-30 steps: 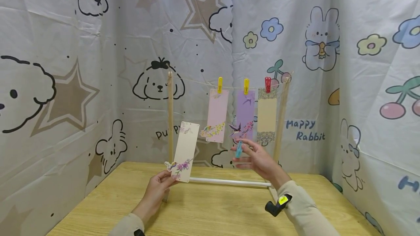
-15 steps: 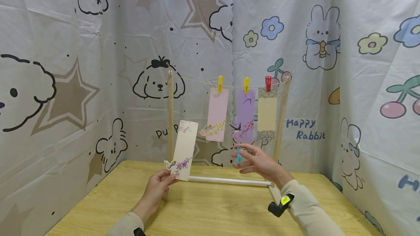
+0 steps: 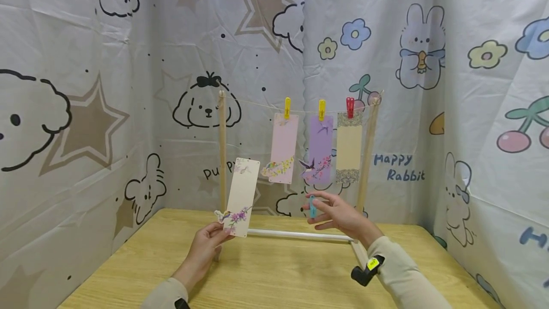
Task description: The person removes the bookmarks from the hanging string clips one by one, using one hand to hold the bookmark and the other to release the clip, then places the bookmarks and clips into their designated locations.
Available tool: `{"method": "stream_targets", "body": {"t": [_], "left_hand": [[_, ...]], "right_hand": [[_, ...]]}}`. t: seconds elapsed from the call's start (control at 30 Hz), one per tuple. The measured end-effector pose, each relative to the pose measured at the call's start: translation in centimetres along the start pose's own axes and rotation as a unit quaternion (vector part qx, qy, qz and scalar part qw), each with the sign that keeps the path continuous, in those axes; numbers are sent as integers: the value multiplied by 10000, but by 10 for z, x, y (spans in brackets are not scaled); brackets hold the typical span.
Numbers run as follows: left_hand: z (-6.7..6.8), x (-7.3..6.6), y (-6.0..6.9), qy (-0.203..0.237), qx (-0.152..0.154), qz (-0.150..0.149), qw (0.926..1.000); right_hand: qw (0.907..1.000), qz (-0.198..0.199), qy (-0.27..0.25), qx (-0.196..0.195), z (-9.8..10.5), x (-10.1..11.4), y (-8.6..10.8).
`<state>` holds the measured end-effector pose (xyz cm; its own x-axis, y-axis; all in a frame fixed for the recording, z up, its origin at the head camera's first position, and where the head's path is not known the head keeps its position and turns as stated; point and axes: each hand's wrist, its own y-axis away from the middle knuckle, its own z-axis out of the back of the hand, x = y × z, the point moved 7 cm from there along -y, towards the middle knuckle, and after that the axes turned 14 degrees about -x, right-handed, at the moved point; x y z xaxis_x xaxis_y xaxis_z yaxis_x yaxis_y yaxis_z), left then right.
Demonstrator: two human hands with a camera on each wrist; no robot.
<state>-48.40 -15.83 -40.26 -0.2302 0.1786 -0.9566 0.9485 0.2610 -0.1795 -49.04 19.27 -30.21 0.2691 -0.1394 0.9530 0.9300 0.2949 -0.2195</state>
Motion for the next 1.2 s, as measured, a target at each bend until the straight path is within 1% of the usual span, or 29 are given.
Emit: {"method": "stream_targets", "body": {"t": [0.23, 0.53, 0.67, 0.93, 1.2], "left_hand": [[4, -1, 2, 25, -14, 46, 10000], [8, -5, 9, 55, 1, 125, 9999], [8, -6, 10, 42, -10, 114, 9999], [9, -5, 13, 66, 158, 69, 9998], [10, -4, 15, 63, 151, 95, 9998]], "right_hand": [[9999, -29, -65, -78, 4, -3, 2], [9998, -105, 102, -113, 7, -8, 5], [9999, -125, 65, -88, 7, -10, 7], [9999, -128, 27, -61, 5, -15, 8], [9998, -196, 26, -96, 7, -24, 12]]}}
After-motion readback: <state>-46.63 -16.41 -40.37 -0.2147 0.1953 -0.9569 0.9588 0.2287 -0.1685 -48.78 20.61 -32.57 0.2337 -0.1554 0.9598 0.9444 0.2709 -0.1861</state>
